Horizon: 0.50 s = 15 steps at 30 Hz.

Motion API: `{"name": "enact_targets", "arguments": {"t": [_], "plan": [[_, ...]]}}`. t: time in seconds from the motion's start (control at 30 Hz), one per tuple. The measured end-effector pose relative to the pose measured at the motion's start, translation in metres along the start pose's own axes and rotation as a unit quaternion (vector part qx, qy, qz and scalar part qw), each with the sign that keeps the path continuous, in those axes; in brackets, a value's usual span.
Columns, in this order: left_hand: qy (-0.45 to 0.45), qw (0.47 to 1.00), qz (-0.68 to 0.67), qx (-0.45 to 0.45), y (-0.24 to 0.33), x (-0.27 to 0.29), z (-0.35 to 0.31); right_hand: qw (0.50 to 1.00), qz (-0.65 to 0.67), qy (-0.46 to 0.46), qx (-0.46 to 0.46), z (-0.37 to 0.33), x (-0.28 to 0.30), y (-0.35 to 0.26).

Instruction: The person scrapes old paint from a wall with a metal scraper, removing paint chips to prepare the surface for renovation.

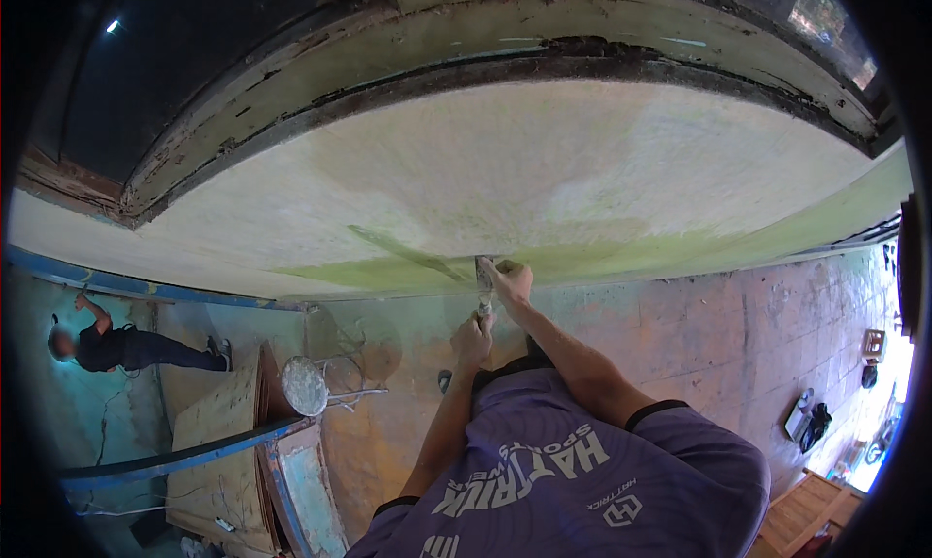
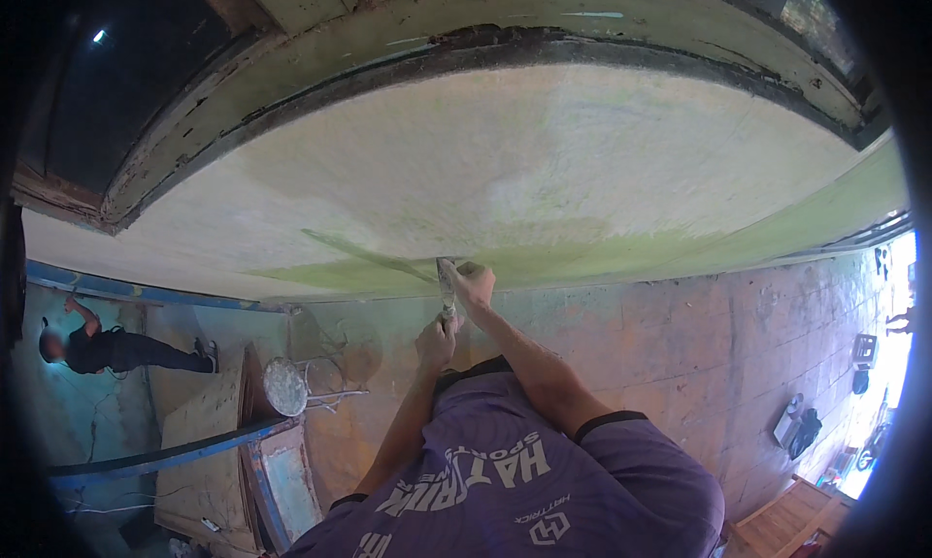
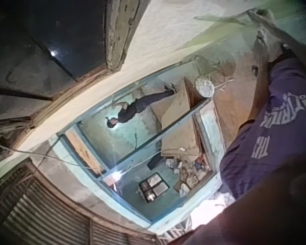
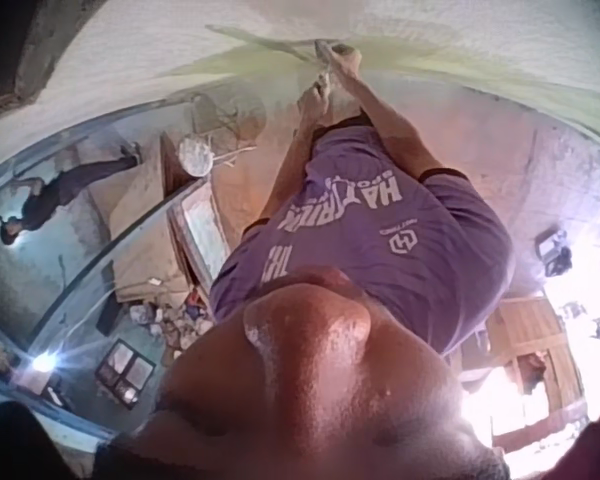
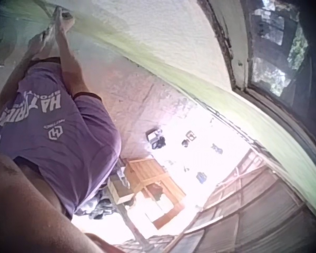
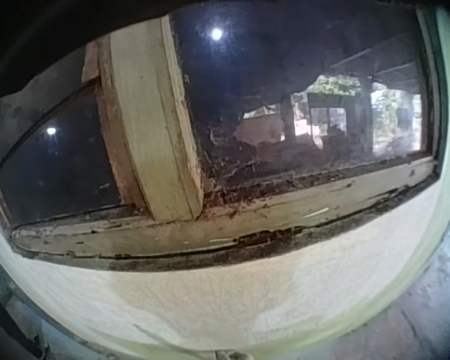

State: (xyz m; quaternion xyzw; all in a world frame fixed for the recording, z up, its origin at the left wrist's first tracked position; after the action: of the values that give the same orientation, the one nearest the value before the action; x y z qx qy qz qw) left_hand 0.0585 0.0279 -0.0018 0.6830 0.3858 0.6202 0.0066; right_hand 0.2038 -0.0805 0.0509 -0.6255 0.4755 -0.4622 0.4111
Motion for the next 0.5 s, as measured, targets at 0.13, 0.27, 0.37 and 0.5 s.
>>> {"name": "enact_targets", "arguments": {"t": [0.13,0.27,0.37,0.5], "plan": [[0.027,0.999,-0.043,0.008,0.04,0.025,-0.002,0.999,0.044,0.002,0.0,0.0,0.015,-0.03],[0.017,0.999,-0.035,0.011,0.02,0.012,-0.004,0.997,0.069,-0.004,-0.018,-0.004,0.007,-0.021],[-0.017,1.0,-0.002,0.013,0.013,-0.001,-0.003,0.998,-0.018,-0.01,-0.051,0.004,0.004,0.021],[0.006,0.999,-0.034,0.01,0.047,0.029,-0.006,0.998,0.035,0.006,-0.044,-0.002,0.022,-0.027]]}}
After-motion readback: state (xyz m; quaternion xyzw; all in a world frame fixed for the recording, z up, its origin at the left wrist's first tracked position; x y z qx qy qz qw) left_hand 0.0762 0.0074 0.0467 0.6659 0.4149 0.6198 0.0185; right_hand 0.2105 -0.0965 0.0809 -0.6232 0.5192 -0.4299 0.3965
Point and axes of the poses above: each hand's wrist, its own z-axis towards the middle knuckle, its own x-axis out of the back of the hand, y = z × x, the point moved 9 cm from there along z, towards the middle knuckle, and after that the axes turned 2 degrees about x, right-handed, at the moved point
